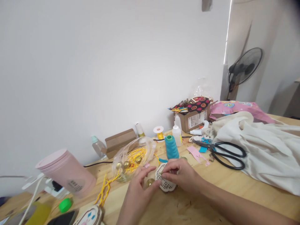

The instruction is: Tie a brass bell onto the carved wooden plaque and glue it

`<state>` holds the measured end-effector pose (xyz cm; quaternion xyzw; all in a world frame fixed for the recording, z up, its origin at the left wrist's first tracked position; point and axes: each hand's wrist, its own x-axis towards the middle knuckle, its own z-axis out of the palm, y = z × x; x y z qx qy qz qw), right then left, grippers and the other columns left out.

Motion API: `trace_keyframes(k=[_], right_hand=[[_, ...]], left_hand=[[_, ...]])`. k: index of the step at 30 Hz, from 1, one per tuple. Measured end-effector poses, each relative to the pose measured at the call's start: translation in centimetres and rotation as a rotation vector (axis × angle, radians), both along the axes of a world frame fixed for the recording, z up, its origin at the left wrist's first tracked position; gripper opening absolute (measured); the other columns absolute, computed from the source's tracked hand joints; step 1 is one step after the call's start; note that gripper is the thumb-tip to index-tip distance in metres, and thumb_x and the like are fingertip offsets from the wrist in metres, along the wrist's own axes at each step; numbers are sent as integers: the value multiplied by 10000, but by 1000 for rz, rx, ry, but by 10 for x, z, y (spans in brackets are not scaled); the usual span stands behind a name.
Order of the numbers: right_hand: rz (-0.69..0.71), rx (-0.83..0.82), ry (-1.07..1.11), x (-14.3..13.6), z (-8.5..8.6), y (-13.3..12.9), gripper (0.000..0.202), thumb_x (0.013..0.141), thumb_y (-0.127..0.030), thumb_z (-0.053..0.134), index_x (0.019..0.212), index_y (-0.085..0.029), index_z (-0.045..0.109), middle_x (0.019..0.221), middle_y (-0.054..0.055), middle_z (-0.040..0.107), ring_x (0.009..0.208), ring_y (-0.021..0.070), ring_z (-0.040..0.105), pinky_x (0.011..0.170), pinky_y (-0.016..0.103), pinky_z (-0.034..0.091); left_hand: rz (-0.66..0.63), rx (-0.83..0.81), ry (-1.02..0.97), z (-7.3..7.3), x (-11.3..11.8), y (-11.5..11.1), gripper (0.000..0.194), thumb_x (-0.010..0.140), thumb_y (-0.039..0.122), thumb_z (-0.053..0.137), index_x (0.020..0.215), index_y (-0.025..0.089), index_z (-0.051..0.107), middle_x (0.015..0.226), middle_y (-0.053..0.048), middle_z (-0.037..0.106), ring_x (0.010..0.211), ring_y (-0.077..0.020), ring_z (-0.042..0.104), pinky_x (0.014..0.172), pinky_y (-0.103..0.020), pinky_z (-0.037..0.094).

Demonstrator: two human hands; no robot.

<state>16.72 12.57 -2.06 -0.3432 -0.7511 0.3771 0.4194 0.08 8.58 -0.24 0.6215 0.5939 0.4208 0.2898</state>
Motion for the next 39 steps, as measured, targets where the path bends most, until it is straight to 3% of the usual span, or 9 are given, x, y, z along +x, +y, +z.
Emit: trace_keyframes(k=[4,8,15,19,26,39], right_hand=[[11,-41,42,-2,-3,0,113,678,-216,584,697,-173,686,577,0,552,544,98,466,482,191,346],[28,-99,76,-3,1,-1,144,682,-269,586,699,-171,689,584,3,550,546,98,465,483,193,347],[97,-210,159,-4,7,-4,164,647,-295,620,707,-163,697,601,9,571,558,102,482,492,197,366],[142,-241,238,-4,4,-2,148,637,-286,633,702,-170,698,595,3,579,559,100,492,500,199,376],[143,-392,326,-6,-2,0,190,585,-315,671,698,-164,694,614,8,616,551,106,518,510,212,405],[129,-390,286,-6,-1,-2,194,612,-306,642,684,-129,675,624,26,606,551,116,516,504,220,405]], left_hand=[[-28,-49,-186,-1,16,0,264,574,330,655,798,195,688,611,-6,564,584,-148,477,584,-252,391],[-26,-39,-334,-4,23,0,197,591,322,648,732,196,703,611,-9,579,609,-147,482,594,-246,394],[111,27,-290,-4,19,0,159,577,323,660,561,166,685,503,14,498,533,-118,431,529,-222,357],[120,8,-295,-3,19,-1,215,581,341,655,490,146,642,494,20,477,522,-110,424,535,-219,362],[51,-7,-359,-2,20,0,184,587,331,653,658,164,689,647,-23,616,690,-175,538,681,-271,414],[105,-19,-235,-10,15,1,211,620,350,624,560,149,649,554,-5,583,561,-137,503,636,-271,408]])
